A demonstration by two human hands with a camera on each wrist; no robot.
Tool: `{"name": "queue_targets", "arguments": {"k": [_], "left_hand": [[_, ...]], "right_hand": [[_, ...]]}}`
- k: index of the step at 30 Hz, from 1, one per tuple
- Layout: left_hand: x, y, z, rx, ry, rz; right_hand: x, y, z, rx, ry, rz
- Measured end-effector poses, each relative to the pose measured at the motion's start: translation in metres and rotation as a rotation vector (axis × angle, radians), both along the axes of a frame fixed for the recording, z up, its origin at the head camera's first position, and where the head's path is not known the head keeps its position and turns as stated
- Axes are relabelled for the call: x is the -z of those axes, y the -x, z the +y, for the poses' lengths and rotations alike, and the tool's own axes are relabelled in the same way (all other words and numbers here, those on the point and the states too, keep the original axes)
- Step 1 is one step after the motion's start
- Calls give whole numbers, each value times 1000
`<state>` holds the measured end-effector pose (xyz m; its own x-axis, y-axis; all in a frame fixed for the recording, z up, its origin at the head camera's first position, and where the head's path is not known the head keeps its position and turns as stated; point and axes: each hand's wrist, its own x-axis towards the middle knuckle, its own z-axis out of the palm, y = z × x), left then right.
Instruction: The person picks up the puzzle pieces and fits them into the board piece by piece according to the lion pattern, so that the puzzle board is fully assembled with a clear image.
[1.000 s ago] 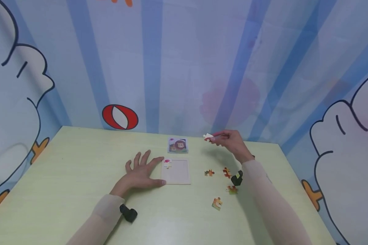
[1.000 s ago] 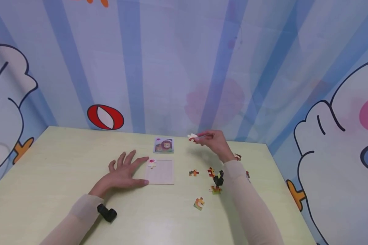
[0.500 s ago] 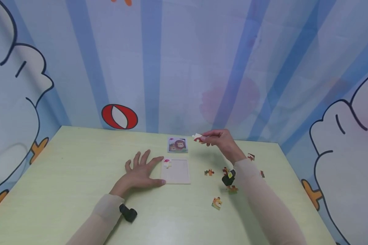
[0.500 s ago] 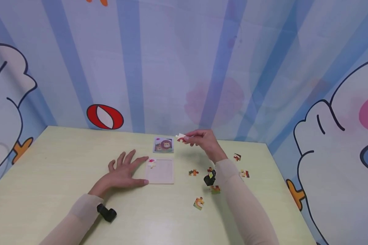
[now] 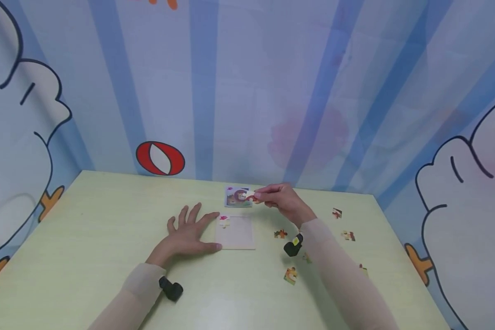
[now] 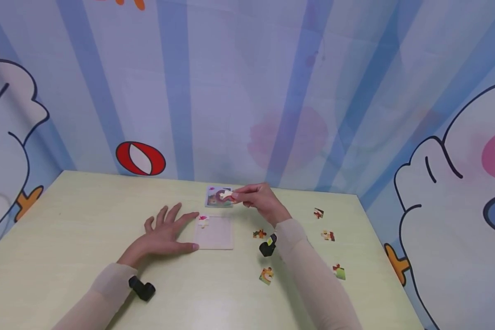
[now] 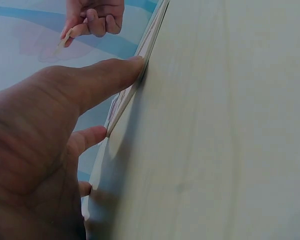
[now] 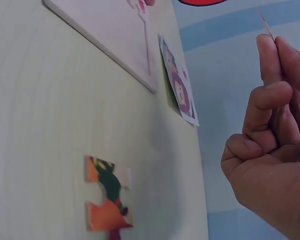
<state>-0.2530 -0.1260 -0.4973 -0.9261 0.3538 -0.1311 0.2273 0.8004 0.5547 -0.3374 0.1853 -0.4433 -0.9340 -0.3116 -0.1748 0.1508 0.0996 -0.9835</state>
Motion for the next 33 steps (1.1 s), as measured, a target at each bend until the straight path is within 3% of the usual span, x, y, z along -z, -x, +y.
{"name": "queue_targets", "arguments": {"k": [7,16,25,33], "left_hand": [[4,3,1,-14,10,0],[0,1,2,-11,28,-23],[13,8,2,-19,41,13],[1,1,2,-16,37,-8]], "right_hand": [[13,-2,-14,-32,-88,-27],[26,-7,-27,-32,-235,-14],[30,-8,-33,-66,-307,23],[37,-8,-39,-84,-351,43]]}}
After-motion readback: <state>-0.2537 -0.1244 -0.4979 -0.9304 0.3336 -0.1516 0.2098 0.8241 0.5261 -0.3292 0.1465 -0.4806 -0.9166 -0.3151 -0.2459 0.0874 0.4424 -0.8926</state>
